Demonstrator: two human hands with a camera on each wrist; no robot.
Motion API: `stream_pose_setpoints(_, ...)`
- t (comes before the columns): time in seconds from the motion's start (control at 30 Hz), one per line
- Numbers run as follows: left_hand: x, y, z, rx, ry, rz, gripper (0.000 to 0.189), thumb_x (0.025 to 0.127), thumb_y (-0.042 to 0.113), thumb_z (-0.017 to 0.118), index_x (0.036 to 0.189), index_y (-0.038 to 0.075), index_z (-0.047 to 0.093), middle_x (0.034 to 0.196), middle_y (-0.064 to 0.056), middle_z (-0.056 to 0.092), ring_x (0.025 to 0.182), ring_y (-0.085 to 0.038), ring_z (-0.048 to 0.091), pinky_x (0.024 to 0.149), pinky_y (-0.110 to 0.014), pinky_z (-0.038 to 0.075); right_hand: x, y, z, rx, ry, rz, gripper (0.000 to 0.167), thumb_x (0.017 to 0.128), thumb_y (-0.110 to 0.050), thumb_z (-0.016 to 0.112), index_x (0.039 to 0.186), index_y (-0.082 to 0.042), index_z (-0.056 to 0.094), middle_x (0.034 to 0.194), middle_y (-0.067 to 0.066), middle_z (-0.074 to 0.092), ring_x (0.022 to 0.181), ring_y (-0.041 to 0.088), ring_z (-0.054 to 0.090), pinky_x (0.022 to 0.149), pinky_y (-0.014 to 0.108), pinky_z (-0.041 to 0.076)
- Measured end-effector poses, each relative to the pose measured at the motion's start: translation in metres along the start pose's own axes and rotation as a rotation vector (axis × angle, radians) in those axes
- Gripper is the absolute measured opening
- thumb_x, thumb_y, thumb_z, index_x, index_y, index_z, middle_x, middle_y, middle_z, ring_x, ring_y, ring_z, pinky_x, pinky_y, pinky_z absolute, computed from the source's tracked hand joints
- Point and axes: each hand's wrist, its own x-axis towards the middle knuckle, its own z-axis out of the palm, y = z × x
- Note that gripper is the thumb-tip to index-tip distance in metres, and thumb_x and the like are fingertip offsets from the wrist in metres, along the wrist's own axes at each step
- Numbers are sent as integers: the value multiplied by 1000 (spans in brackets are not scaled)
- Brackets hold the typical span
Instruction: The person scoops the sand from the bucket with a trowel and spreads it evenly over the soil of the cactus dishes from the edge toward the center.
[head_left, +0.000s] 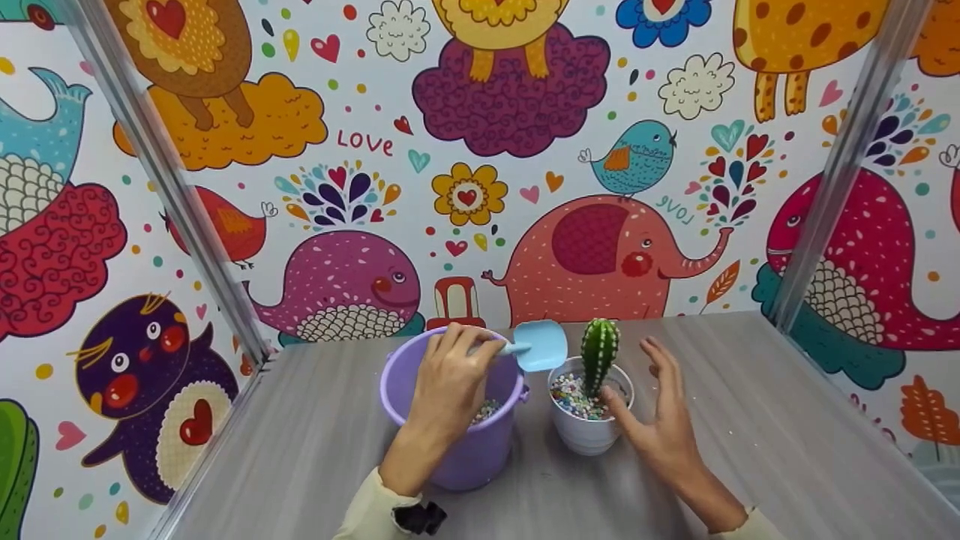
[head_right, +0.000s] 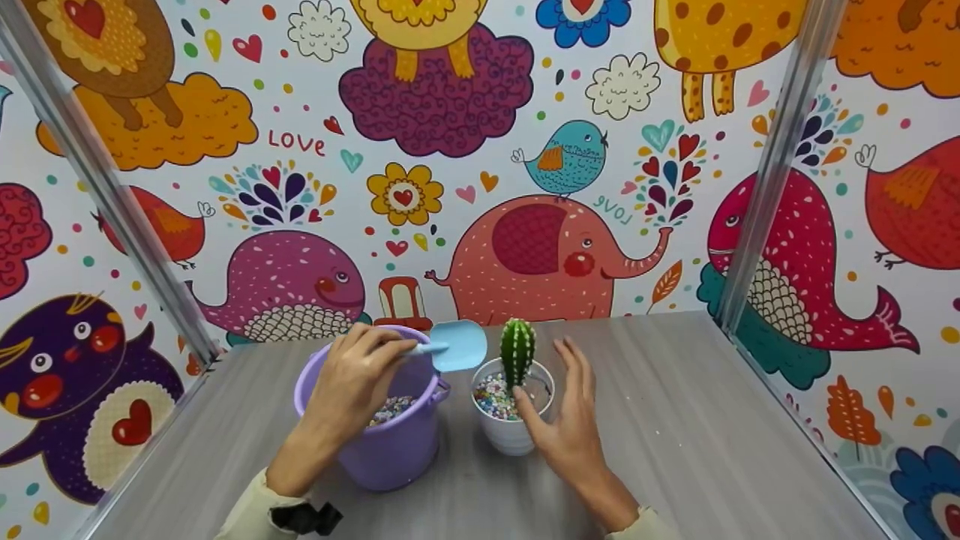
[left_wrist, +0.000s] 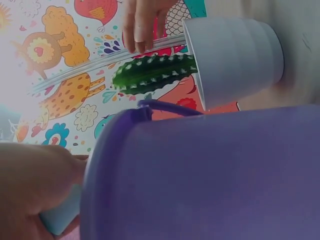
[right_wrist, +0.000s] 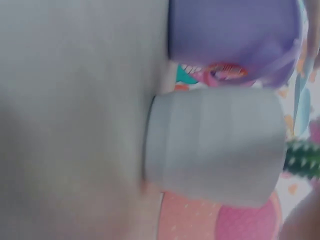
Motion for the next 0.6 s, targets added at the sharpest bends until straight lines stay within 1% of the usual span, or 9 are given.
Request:
stream_pose_setpoints(0.1,-4,-5,-4,-41,13,-26,23,93,14,84,116,17,84,112,0,77,104,-20,63,86,-37,52,-4,-13,3,-16,93,-124,87,89,-11,88,163,-15,42,172,9,36,156,15,36,122,16,29)
stream_pose_setpoints(0.13,-5,-6,-5,-56,16,-34,23,94,14,84,117,16,84,111,0,77,105,-20,63,86,-37,52,-5,-17,4,-18,110,-170,85,88,-7,87,161,-13,44,171,11,37,155,13,36,120,13,29)
stream_pose_setpoints(0.23,-10,-10,-9,-106,8,-66,22,95,15,83,117,15,84,110,-1,76,106,-20,63,87,-37,52,-10,-27,10,-7,121,-299,78,86,3,84,156,-7,50,167,18,41,154,12,39,120,12,33)
stream_pose_setpoints(0.33,-14,-13,-12,-162,-8,-93,20,96,16,82,116,14,85,109,-1,76,107,-20,63,86,-37,50,-14,-34,19,20,77,-378,72,86,6,82,152,-7,55,163,17,47,152,15,45,121,14,37)
stream_pose_setpoints(0.37,-16,-14,-12,-176,-12,-100,19,97,16,81,115,14,85,109,-1,76,107,-20,63,86,-37,50,-15,-36,22,28,58,-396,71,86,6,82,151,-7,56,162,16,49,150,17,48,120,15,39)
stream_pose_setpoints(0.43,-19,-17,-13,-195,-14,-114,18,97,16,81,115,13,85,108,-1,76,105,-20,62,85,-38,49,-17,-40,30,39,13,-402,69,88,4,82,151,-10,57,161,12,51,147,19,51,119,16,42)
stream_pose_setpoints(0.53,-23,-22,-14,-208,-5,-134,17,97,16,81,114,13,85,107,-1,76,105,-19,62,89,-40,51,-18,-44,41,47,-35,-381,67,90,0,82,151,-14,57,159,7,54,143,19,55,116,15,44)
stream_pose_setpoints(0.6,-25,-27,-16,-209,5,-148,16,97,16,81,112,13,85,106,-1,76,105,-19,63,93,-42,52,-17,-46,49,60,-58,-364,67,92,-1,81,153,-15,56,159,6,54,144,21,55,115,17,46)
